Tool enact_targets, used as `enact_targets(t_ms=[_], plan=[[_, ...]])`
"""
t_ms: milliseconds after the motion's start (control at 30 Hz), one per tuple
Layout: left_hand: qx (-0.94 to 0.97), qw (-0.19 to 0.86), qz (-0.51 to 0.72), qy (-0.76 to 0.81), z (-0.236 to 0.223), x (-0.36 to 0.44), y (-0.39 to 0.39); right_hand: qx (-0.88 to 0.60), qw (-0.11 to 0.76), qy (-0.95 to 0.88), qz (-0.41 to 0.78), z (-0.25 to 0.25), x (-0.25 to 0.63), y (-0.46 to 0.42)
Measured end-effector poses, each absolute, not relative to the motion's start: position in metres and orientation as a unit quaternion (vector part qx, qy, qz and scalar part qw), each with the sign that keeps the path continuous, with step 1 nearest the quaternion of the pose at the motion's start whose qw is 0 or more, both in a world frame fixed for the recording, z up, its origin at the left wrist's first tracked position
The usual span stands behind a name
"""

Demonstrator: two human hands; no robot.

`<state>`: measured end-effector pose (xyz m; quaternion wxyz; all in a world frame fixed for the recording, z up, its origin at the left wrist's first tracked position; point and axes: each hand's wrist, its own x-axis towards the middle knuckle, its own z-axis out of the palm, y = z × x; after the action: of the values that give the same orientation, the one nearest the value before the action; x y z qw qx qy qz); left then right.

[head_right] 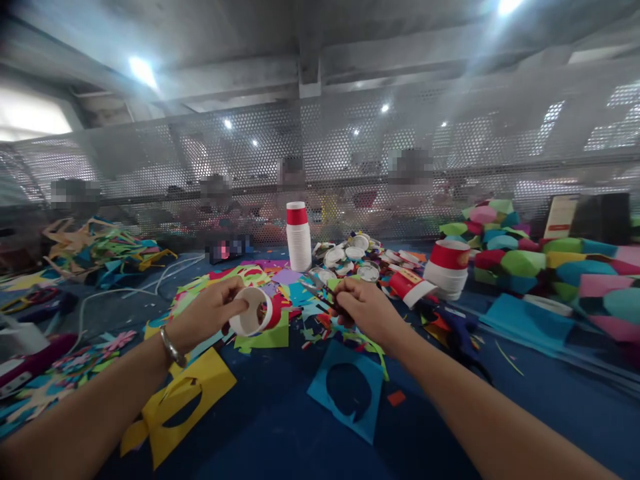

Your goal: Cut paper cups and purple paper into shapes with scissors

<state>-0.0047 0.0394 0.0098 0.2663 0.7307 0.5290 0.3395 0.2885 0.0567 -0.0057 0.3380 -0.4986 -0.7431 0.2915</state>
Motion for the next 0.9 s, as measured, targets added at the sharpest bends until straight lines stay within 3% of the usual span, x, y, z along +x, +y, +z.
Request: enact_targets(t_ms=[100, 267, 533, 900], plan=[[0.615, 0.380, 0.452, 0.522, 0.007, -0.011, 0.052, -0.481, 0.378, -0.687, 0.391, -0.004, 0.286, 0.053], [0.476, 0.399, 0.580, 0.527, 0.006, -0.031, 0.076, -0.466, 0.420, -0.590, 0.509, -0.001, 0.283, 0.048], [0.467, 0.493, 0.463, 0.570, 0.008, -0.041, 0.112, -0.466, 0.418, -0.594, 0.506, -0.002, 0.285, 0.048], [0.512, 0.413, 0.375, 0.654, 0.011, -0.011, 0.196, -0.495, 0.375, -0.654, 0.433, -0.009, 0.290, 0.057]])
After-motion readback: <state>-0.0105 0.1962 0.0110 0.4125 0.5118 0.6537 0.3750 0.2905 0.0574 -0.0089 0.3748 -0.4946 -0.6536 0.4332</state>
